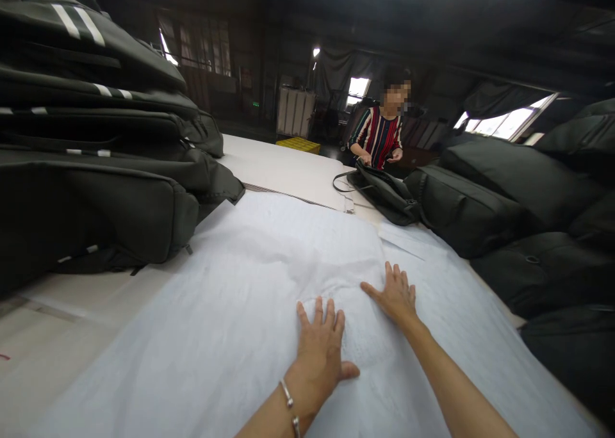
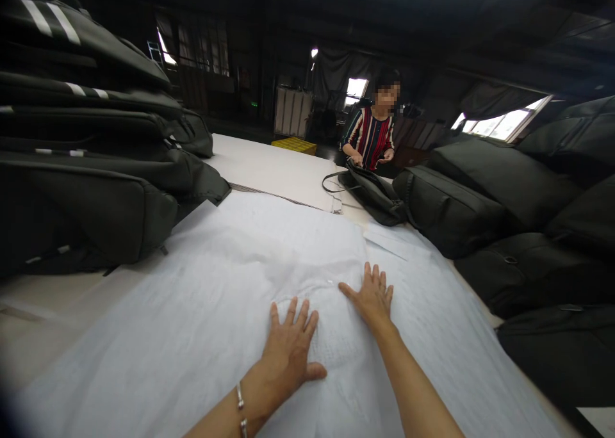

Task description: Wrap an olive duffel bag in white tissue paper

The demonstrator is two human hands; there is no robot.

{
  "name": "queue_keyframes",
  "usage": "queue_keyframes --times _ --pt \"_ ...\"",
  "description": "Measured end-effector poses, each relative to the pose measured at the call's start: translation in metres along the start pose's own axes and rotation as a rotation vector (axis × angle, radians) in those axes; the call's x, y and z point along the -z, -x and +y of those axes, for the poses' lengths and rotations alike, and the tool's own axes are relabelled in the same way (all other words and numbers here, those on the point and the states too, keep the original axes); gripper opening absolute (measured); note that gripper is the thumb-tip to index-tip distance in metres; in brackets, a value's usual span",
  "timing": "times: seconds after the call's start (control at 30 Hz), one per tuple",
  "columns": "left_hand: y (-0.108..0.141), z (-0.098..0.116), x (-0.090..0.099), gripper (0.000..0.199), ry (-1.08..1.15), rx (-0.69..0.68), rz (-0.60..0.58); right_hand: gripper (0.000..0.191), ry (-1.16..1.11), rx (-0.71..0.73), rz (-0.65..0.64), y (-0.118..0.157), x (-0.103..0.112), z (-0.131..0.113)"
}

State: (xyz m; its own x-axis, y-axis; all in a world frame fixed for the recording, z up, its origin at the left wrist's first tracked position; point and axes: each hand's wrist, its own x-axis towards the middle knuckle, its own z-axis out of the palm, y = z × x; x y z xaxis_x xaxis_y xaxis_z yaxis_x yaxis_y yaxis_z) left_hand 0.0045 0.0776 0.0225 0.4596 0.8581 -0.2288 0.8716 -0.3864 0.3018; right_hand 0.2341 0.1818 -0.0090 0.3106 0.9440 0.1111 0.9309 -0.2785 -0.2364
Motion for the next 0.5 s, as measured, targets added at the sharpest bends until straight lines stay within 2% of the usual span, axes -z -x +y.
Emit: queue_keyframes --times 0.1,0.17,0.23,0.3,0.4,0.5 --pt "0.002 0.000 0.001 0.089 -0.013 0.000 0.018 0.101 -0.073 -0.022 0.057 0.010 0.005 -0.003" --pt "0.002 -0.001 0.002 0.089 -0.017 0.000 0.027 0.095 -0.166 -0.024 0.149 0.023 0.021 0.001" --pt "0.002 -0.002 0.002 0.088 -0.019 -0.010 0.038 0.083 -0.210 0.062 0.189 0.048 0.040 0.012" --pt "0.001 -0.003 0.004 0.088 -0.018 -0.022 0.063 0.070 -0.174 0.253 0.150 0.083 0.053 0.025" --pt "0.003 -0.004 0.010 0.090 -0.019 -0.008 0.102 0.059 -0.055 0.511 0.003 0.139 0.053 0.040" --pt "0.008 -0.003 0.016 0.072 -0.087 -0.052 0.215 0.057 0.046 0.610 -0.143 0.174 0.040 0.040"
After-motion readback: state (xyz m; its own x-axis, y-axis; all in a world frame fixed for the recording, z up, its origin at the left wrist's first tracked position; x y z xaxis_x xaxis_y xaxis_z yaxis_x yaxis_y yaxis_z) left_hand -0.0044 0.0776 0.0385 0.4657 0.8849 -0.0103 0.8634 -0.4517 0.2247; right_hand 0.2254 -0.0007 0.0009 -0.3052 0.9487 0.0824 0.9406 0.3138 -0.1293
